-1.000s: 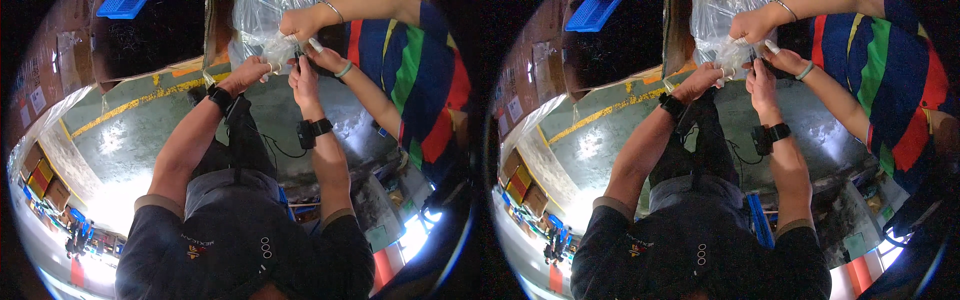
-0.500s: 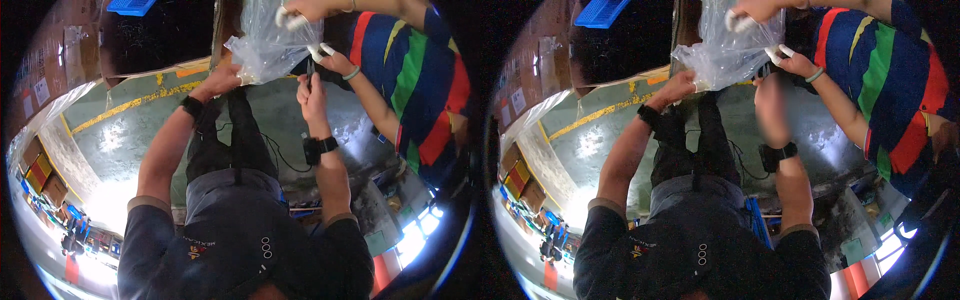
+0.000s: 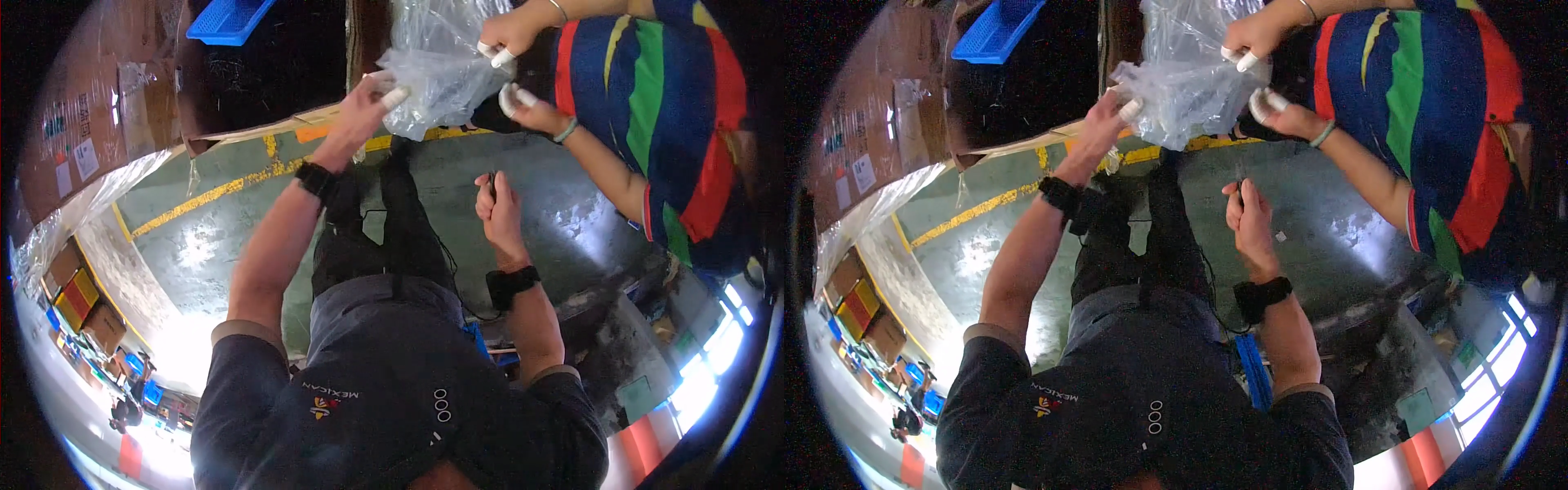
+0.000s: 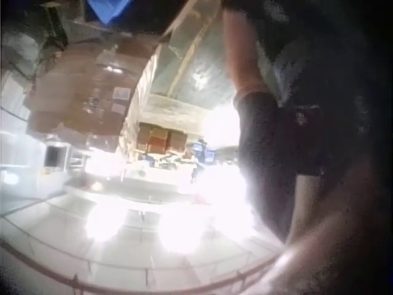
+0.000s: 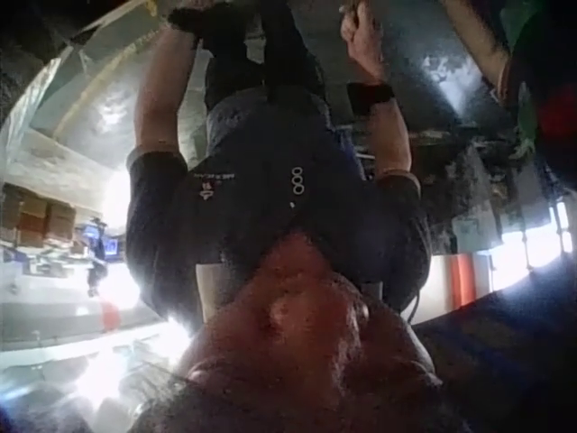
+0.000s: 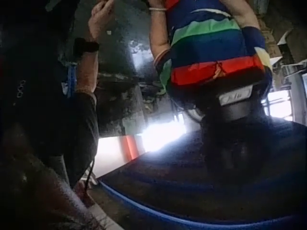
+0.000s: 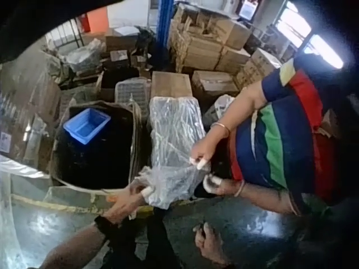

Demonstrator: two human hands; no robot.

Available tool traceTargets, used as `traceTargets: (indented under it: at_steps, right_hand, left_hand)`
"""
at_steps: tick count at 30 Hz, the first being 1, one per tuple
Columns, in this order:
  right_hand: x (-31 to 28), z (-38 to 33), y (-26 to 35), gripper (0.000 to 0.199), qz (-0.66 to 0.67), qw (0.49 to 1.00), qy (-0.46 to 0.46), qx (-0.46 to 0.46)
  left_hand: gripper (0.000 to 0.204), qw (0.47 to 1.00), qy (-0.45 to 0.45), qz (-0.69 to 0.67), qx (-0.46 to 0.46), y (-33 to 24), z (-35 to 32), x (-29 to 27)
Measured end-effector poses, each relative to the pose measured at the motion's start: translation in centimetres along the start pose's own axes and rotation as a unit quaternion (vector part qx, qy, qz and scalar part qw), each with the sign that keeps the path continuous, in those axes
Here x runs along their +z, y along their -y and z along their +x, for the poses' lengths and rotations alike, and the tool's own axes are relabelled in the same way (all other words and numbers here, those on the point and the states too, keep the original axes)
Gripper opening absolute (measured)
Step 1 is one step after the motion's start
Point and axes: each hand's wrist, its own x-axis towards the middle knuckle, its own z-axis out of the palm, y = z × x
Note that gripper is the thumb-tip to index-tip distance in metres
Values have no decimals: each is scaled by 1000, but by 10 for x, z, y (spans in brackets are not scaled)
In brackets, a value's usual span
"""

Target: The person walks to a workstation and uses shears to cut open a large plastic bag held by another worker. They remove small white components and plastic trays from the bag before walking back to a green workbench.

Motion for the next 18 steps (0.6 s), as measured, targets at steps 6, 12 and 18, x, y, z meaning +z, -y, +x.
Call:
traceTargets:
  at_steps: [6, 12, 18]
  right_hand:
    - [5, -23, -6, 42, 1, 1000, -26, 7]
    - [-11, -37, -12, 42, 21, 999, -34, -10]
    - [-21, -52, -3, 41, 14, 999, -47, -17]
  left_hand:
    - [37, 989, -90, 81, 86, -14, 28, 29]
    - [17, 964, -42, 79, 250, 1, -23, 9]
    - [19, 857, 130, 394, 306, 1, -67, -36]
